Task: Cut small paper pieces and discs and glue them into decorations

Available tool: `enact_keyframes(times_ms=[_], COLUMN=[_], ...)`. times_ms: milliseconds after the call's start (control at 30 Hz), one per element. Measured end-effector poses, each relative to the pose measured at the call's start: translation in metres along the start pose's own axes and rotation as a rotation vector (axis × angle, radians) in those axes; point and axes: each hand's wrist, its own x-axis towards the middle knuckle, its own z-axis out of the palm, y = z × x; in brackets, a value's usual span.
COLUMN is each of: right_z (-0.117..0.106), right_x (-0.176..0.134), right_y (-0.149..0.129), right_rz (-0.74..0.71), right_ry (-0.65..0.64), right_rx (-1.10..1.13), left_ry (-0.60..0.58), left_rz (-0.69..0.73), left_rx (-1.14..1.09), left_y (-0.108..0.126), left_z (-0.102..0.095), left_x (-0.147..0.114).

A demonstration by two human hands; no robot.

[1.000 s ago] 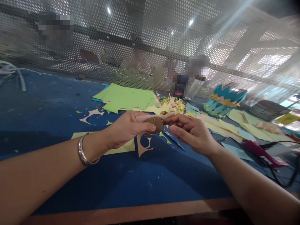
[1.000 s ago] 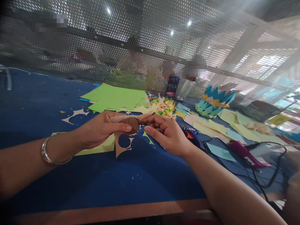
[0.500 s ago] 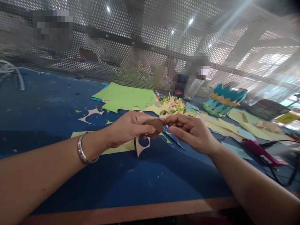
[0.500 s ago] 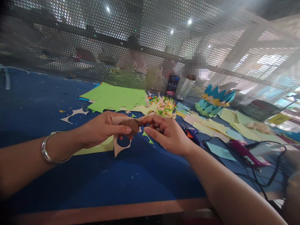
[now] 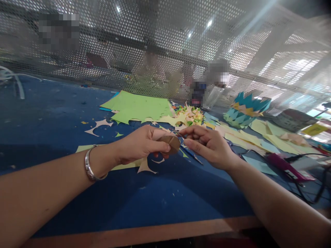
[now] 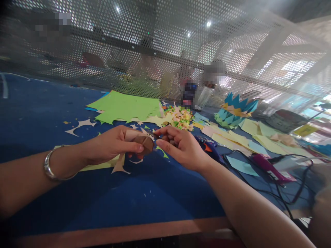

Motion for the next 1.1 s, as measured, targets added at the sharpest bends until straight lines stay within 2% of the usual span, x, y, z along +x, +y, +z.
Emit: enact_keyframes(times_ms=[233,400,567,733,1000,1100], right_z=[0.006,0.013,0.020,0.024,0.019,0.014], right_x=[0.004,0.004,0.004,0.004,0.003,0.003], right_y=[0.006,0.005,0.006,0.009,-0.001,0.000], right_rz=[0.088,0.108,0.092,0.049,0.046,0.081], right_ry=[0.081,0.138,0.105,0.112,0.197,0.168], right_rx=[0.163,0.228,0.285,0.343,0.281,0.244], left_ry=[0.066,0.104,0.109,0.154,0.199,0.248], left_rz=[0.054,0.027,0.056,0.060,0.096,0.077], left_rx=[-0.077,-0.068,-0.042,-0.064,-0.140,-0.100], left_y=[-0.008,-0.004,0.000,-0.005,-0.001,-0.003], left_z=[-0.002,0.005,0.009,0.007,0.005,0.003], left_x=[0.005,0.004,0.004,0.004,0.004,0.004])
